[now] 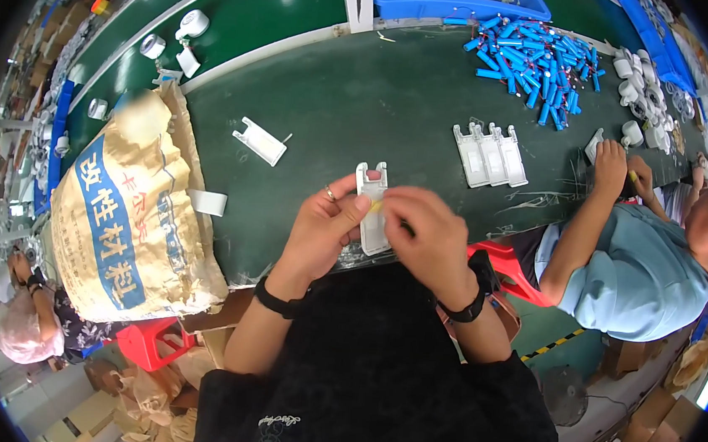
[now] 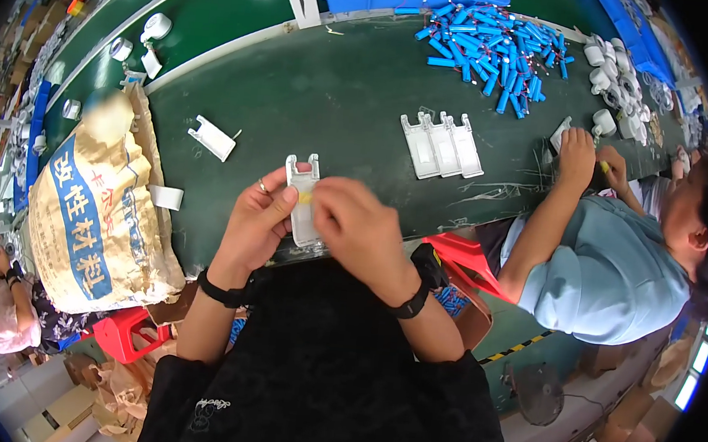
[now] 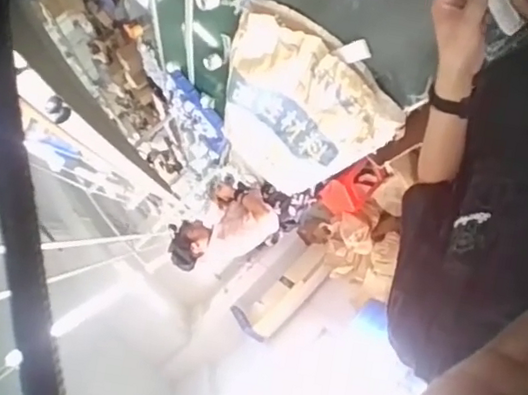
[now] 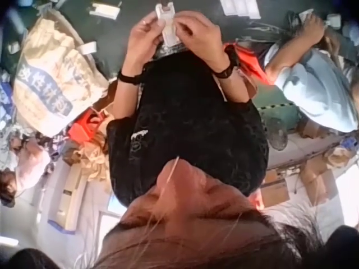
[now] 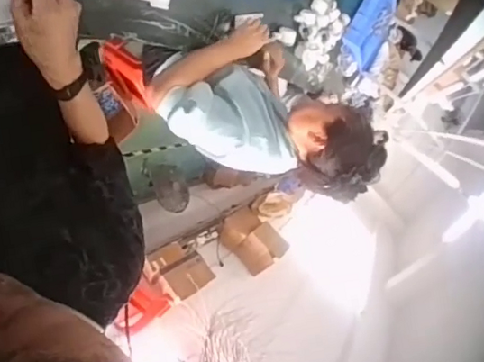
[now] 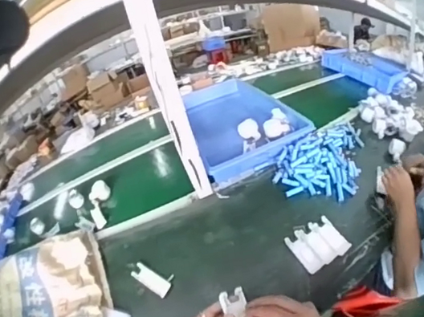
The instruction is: The person peels a yellow sticker and presses it onto a white plastic base before setting it aside. They then connect a battery to a light fixture's circuit board, tuck the battery inside, and snap the fixture onto the base.
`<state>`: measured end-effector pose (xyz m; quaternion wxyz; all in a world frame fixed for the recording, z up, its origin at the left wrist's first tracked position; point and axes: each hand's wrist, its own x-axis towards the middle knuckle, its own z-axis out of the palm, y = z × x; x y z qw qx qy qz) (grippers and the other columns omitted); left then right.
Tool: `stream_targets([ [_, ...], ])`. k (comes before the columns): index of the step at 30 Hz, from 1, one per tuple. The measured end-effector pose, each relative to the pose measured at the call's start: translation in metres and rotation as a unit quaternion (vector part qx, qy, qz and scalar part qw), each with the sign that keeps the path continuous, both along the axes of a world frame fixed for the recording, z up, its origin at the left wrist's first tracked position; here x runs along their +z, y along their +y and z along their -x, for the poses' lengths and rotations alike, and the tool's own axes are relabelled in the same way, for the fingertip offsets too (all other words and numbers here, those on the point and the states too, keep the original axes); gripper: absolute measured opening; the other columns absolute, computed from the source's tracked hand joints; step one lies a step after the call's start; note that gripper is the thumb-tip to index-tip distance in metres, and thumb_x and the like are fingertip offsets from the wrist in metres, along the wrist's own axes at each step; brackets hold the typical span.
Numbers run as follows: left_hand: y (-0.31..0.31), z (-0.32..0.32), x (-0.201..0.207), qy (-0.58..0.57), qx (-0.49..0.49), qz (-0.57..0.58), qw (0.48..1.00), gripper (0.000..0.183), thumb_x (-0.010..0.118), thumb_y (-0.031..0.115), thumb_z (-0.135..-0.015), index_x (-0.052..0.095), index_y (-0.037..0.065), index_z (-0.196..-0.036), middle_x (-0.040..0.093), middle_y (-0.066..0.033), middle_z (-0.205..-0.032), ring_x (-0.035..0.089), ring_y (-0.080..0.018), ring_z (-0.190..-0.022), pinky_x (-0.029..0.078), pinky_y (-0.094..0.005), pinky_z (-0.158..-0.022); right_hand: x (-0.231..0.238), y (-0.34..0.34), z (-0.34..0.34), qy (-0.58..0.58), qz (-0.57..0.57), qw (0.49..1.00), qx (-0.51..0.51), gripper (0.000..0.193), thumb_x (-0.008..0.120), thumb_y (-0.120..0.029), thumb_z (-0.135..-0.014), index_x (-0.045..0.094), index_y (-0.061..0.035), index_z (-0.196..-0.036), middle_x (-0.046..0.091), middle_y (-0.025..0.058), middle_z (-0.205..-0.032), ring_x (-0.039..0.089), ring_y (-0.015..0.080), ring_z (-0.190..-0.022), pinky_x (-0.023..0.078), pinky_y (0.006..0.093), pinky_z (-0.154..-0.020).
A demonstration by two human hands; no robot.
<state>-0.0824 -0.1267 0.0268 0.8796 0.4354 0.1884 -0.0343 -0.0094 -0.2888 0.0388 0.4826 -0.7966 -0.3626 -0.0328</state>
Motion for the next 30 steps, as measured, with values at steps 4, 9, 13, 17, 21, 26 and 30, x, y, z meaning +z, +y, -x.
stream_targets([
  [4,-0.015,-0.032,-0.009,0.035,-0.001,0.041,0.999,0.04,0.055,0.014,-0.103,0.049,0.001,-0.14,0.067,-0.0141,-0.116,0.068,-0.022,-0.104,0.058,-0.0358,-0.086,-0.014,-0.032,-0.029,0.208,-0.281,0.925,-0.146,0.011,0.055,0.009,-0.09,0.056,-0.0015,-0.095,0.068,0.016,-0.115,0.048,0.003,-0.058,0.038,0.0178,-0.047],
  [9,-0.038,-0.084,-0.049,0.066,-0.022,-0.159,0.985,0.051,0.062,0.016,-0.098,0.046,-0.001,-0.143,0.068,-0.0159,-0.116,0.068,-0.0204,-0.101,0.055,-0.0324,-0.088,-0.022,-0.085,-0.028,0.368,-0.314,0.867,-0.116,0.012,0.047,0.008,-0.092,0.048,-0.004,-0.092,0.065,0.0192,-0.109,0.031,0.0018,-0.047,0.025,0.0183,-0.039],
  [13,-0.039,-0.073,-0.032,0.052,-0.044,-0.361,0.93,0.064,0.068,0.019,-0.094,0.041,-0.004,-0.147,0.061,-0.0201,-0.131,0.064,-0.0197,-0.109,0.05,-0.0312,-0.097,-0.029,-0.11,-0.016,0.379,-0.339,0.855,-0.102,0.018,0.045,0.011,-0.087,0.046,-0.0053,-0.095,0.059,0.0145,-0.093,0.029,0.0031,-0.047,0.023,0.0189,-0.039],
  [17,-0.069,-0.086,-0.026,0.068,-0.075,-0.291,0.952,0.073,0.069,0.021,-0.093,0.032,-0.009,-0.148,0.052,-0.023,-0.142,0.059,-0.0223,-0.121,0.047,-0.031,-0.101,-0.027,-0.112,-0.009,0.444,-0.371,0.811,-0.088,0.023,0.041,0.008,-0.081,0.048,-0.0043,-0.098,0.05,0.007,-0.075,0.027,0.0041,-0.047,0.02,0.0198,-0.039],
  [21,-0.105,-0.123,-0.042,0.026,-0.057,-0.254,0.965,0.076,0.067,0.02,-0.093,0.027,-0.013,-0.148,0.05,-0.0259,-0.143,0.061,-0.0249,-0.119,0.049,-0.0312,-0.098,-0.029,-0.113,0.005,0.518,-0.338,0.785,-0.02,0.017,0.043,0.002,-0.083,0.049,-0.0042,-0.098,0.043,0.002,-0.067,0.026,0.0049,-0.045,0.021,0.0214,-0.04],
  [26,-0.122,-0.156,-0.091,-0.081,-0.037,-0.268,0.959,0.061,0.061,0.02,-0.094,0.041,-0.01,-0.142,0.06,-0.0268,-0.13,0.063,-0.0297,-0.118,0.049,-0.0334,-0.098,-0.025,-0.087,0.022,0.602,-0.306,0.737,0.024,0.006,0.045,-0.011,-0.1,0.048,-0.0093,-0.106,0.032,-0.0027,-0.065,0.027,0.0056,-0.047,0.021,0.0208,-0.04],
  [30,-0.102,-0.122,-0.052,-0.049,-0.061,-0.377,0.923,0.047,0.063,0.015,-0.094,0.052,-0.001,-0.137,0.065,-0.0204,-0.126,0.068,-0.0255,-0.107,0.053,-0.0322,-0.09,-0.015,-0.075,0.029,0.556,-0.235,0.797,0.014,0.018,0.039,-0.014,-0.106,0.048,-0.007,-0.121,0.033,-0.0031,-0.064,0.029,0.0044,-0.045,0.031,0.0203,-0.036],
])
